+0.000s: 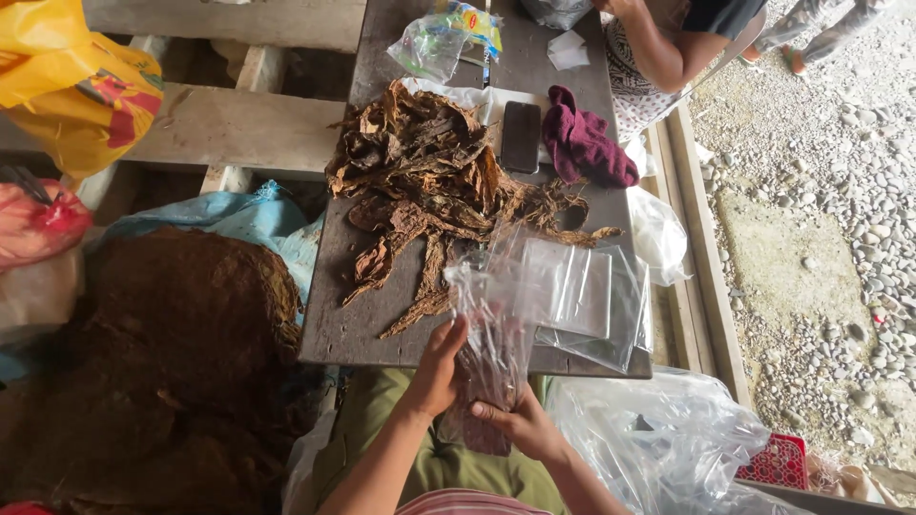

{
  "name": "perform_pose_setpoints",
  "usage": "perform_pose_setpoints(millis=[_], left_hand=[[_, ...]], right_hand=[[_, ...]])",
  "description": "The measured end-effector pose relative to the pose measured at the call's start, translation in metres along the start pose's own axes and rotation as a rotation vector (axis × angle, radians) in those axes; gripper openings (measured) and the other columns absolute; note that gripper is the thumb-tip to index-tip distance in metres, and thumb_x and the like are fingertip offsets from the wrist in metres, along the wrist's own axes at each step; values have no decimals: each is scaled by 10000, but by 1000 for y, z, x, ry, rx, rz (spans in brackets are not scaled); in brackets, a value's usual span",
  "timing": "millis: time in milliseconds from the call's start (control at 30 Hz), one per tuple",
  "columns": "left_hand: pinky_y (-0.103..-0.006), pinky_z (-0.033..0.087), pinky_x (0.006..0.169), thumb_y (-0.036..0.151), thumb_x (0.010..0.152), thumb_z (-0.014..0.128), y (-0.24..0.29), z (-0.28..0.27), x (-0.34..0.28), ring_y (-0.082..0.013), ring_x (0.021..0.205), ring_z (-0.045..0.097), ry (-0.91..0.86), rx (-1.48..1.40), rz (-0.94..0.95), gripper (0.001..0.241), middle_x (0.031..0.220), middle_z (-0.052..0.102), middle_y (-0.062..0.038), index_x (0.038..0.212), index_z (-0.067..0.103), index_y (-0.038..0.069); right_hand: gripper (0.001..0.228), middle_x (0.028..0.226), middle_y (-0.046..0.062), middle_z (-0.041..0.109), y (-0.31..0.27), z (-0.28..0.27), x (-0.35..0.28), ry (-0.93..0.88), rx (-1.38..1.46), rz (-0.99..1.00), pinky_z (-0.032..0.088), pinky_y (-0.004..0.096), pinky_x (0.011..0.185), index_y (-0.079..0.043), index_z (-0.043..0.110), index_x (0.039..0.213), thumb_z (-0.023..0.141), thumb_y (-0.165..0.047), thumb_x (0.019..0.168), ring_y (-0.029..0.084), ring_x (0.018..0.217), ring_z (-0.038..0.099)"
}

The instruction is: Bagging dried leaves into small plastic bags on a wooden table

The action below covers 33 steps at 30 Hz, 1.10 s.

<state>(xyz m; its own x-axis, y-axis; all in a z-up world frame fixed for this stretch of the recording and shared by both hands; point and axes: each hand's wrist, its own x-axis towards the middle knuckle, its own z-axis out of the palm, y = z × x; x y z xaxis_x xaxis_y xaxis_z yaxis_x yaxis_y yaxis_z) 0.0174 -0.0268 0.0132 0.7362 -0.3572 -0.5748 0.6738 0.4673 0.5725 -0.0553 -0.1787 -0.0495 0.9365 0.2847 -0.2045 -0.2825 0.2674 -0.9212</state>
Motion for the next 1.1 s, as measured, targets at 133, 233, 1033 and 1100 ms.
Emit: perform_pose_setpoints(millis=[133, 233, 1033, 1100], left_hand=[[-227, 135, 437, 734, 698, 599, 1, -5, -4, -40, 484, 162, -441, 438, 340, 1036, 557, 255, 119, 1468, 399, 72], [-257, 216, 529, 490, 915, 594, -2, 2, -7, -62, 577, 290, -349, 463, 421, 437, 625, 336, 75, 669, 409, 181], [-333, 330, 555, 552, 993, 407, -30, 15, -9, -92, 556, 440, -585, 940, 611, 495, 587, 483, 34, 708, 469, 151], [-312, 534, 873, 379, 1001, 393, -6, 31, -26, -222, 972, 673, -399, 545, 577, 450, 1077, 706, -129, 1194, 625, 46]], right_hand=[[295, 903, 109, 699, 1, 3, -5, 101, -100, 48, 626, 352, 757, 34, 646, 1057, 738, -129, 830, 211, 826, 690], [320, 974, 138, 721, 13, 7, -6, 117, 46, -38, 600, 359, 801, 75, 657, 1075, 733, -122, 834, 220, 876, 690], [948, 1354, 118, 560, -116, 0, 7, -1, -305, -491, 413, 383, 1081, -11, 530, 1324, 803, -627, 656, 235, 1252, 534], [1196, 1634, 128, 110, -105, -4, 5, -61, -482, -408, 317, 495, 1146, -66, 123, 1531, 730, -629, 667, 301, 1484, 221]])
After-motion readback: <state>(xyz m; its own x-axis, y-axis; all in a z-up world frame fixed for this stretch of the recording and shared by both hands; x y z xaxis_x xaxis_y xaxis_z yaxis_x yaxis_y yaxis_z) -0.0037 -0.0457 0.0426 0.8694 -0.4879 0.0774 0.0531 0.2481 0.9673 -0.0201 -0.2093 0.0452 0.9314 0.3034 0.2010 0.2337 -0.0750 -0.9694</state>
